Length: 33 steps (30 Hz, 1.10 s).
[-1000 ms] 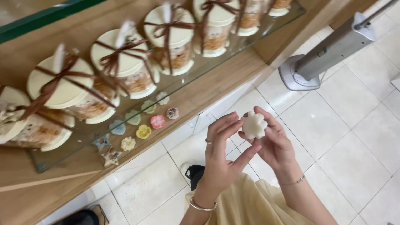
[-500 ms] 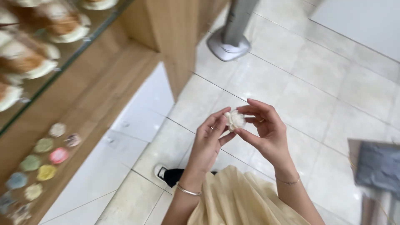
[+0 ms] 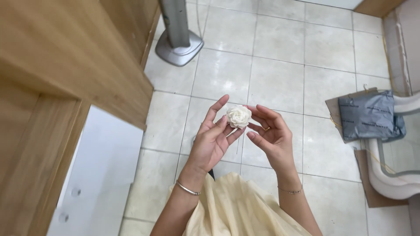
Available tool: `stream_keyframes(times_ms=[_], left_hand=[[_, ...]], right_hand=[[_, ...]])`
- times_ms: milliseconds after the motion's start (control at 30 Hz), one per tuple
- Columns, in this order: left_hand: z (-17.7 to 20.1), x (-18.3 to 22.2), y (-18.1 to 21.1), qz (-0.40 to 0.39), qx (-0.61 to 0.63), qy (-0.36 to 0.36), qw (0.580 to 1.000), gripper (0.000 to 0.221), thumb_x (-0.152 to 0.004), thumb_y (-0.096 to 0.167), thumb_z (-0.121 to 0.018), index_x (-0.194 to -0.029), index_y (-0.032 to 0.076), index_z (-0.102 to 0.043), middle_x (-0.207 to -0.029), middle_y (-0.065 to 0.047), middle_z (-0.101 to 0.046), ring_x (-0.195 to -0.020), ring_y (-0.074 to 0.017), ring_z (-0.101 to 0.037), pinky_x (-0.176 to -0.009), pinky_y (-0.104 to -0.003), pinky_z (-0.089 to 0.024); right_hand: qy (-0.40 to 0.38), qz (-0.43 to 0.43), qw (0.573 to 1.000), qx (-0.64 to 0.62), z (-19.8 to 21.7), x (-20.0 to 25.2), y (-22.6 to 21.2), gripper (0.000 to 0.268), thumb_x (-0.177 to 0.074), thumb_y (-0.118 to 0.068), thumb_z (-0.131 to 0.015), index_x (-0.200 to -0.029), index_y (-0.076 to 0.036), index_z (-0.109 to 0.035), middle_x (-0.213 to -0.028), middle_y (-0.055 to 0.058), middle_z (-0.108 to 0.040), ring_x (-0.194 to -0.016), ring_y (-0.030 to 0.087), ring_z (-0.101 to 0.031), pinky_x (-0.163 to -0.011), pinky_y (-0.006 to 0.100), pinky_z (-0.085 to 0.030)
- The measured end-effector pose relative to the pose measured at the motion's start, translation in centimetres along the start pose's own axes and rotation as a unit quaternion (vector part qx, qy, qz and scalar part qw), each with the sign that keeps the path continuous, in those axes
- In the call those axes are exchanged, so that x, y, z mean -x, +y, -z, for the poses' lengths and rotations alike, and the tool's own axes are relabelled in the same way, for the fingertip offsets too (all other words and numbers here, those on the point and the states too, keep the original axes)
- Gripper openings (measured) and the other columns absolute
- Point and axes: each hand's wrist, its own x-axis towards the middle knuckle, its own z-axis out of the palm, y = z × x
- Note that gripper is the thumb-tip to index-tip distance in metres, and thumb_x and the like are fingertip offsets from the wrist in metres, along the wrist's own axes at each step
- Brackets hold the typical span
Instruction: The recorder is picking up and inspecting various small, flower-shaped decorative candles from a workbench and a display shelf.
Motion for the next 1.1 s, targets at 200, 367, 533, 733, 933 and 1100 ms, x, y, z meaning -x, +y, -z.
stream_keyframes(times_ms=[200,367,533,733,933,1100], left_hand=[[0.6,-10.1,1.8,0.050,-0.022,-0.072,0.996,0.045,-0.110,0.014,-0.043,-0.154,0.004,-0.039,-0.139,-0.012,-0.057,-0.129,-0.0192,-0.057,-0.110,-0.039,-0.050],[0.6,-19.0,5.6,0.071,-0.076,-0.118,0.988,0.049,-0.110,0.015,-0.051,-0.155,0.001,-0.040,-0.137,-0.011,-0.056,-0.125,-0.0186,-0.058,-0.104,-0.037,-0.051],[-0.2,-26.1,10.3,0.077,-0.154,-0.155,0.973,0.058,-0.103,0.011,-0.059,-0.155,0.001,-0.036,-0.138,-0.011,-0.057,-0.126,-0.0181,-0.058,-0.108,-0.037,-0.051],[0.8,-32.8,12.6,0.086,-0.183,-0.169,0.965,0.063,-0.101,0.008,-0.063,-0.156,0.000,-0.036,-0.140,-0.014,-0.054,-0.130,-0.0186,-0.056,-0.111,-0.035,-0.049],[1.3,-39.6,13.2,0.065,-0.249,-0.137,0.957,0.067,-0.091,0.007,-0.073,-0.150,0.000,-0.041,-0.141,-0.013,-0.053,-0.132,-0.0195,-0.055,-0.104,-0.033,-0.054],[1.2,-47.0,13.5,0.064,-0.242,-0.096,0.963,0.070,-0.086,0.005,-0.077,-0.148,0.002,-0.044,-0.139,-0.012,-0.055,-0.127,-0.0200,-0.059,-0.101,-0.032,-0.057]], right_hand=[[0.078,-0.012,0.997,-0.001,2.0,-7.3,1.6,0.066,-0.089,0.009,-0.071,-0.149,0.001,-0.045,-0.141,0.015,-0.058,-0.131,0.022,-0.059,-0.101,0.035,-0.057],[0.125,-0.019,0.992,0.011,1.7,-15.6,1.3,0.066,-0.089,0.008,-0.070,-0.150,-0.001,-0.046,-0.134,0.012,-0.063,-0.119,0.019,-0.065,-0.096,0.032,-0.060],[0.158,-0.021,0.987,0.023,1.7,-23.4,2.4,0.063,-0.092,0.006,-0.070,-0.150,-0.002,-0.048,-0.128,0.012,-0.065,-0.110,0.016,-0.067,-0.090,0.030,-0.061],[0.196,-0.047,0.978,0.051,2.6,-30.1,3.5,0.059,-0.092,0.002,-0.070,-0.147,-0.002,-0.051,-0.123,0.011,-0.070,-0.106,0.016,-0.069,-0.089,0.031,-0.062],[0.198,-0.072,0.976,0.051,6.1,-36.2,5.5,0.055,-0.091,0.005,-0.070,-0.143,0.000,-0.055,-0.123,0.011,-0.069,-0.112,0.016,-0.069,-0.090,0.031,-0.062],[0.168,-0.078,0.982,0.029,10.1,-43.2,7.0,0.058,-0.091,0.006,-0.069,-0.146,-0.001,-0.052,-0.126,0.012,-0.068,-0.110,0.017,-0.069,-0.090,0.031,-0.062]])
